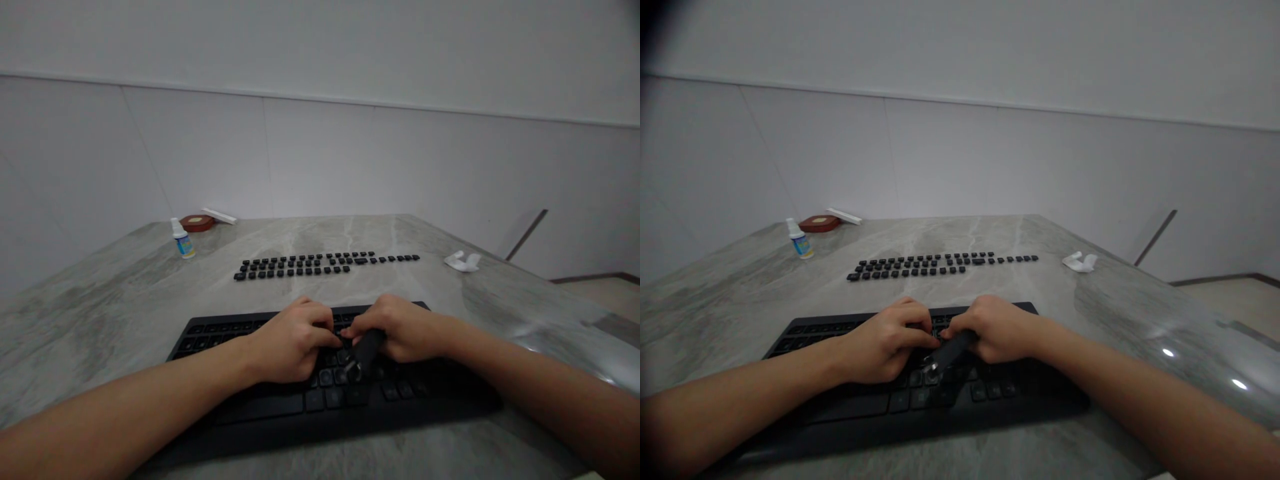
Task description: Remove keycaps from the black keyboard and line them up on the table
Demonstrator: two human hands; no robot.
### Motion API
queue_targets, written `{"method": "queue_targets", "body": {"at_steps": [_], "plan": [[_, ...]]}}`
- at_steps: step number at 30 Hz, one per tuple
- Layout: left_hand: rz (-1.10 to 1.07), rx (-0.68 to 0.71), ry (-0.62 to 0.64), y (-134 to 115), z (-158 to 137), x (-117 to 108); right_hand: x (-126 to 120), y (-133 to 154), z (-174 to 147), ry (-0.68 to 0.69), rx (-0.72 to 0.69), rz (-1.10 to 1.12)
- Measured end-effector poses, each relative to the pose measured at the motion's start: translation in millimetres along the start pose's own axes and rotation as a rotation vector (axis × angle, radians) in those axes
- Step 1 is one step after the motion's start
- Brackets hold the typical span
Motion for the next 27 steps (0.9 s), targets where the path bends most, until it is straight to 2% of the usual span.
{"method": "queue_targets", "body": {"at_steps": [3,8,14,22,27], "plan": [[0.008,0.005,-0.005,0,-1,0,0,-4,0,-0.014,-0.014,-0.031],[0.016,-0.001,0.003,1,-1,2,5,6,-1,-0.023,-0.012,-0.174],[0.025,-0.014,0.013,0,0,1,2,17,1,0.039,0.052,-0.22],[0.03,-0.011,0.015,0,0,0,2,33,2,0.11,0.221,-0.327],[0.033,-0.012,0.015,0,0,1,7,40,1,0.118,0.232,-0.393]]}}
Point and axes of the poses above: each hand's wrist, its own z-axis towards the middle knuckle, its own x-axis out of the palm, y = z × x, the point moved 1 cm from there along z, towards the middle knuckle, and after that the axes turned 2 degrees about -x, right-handed, at the moved point
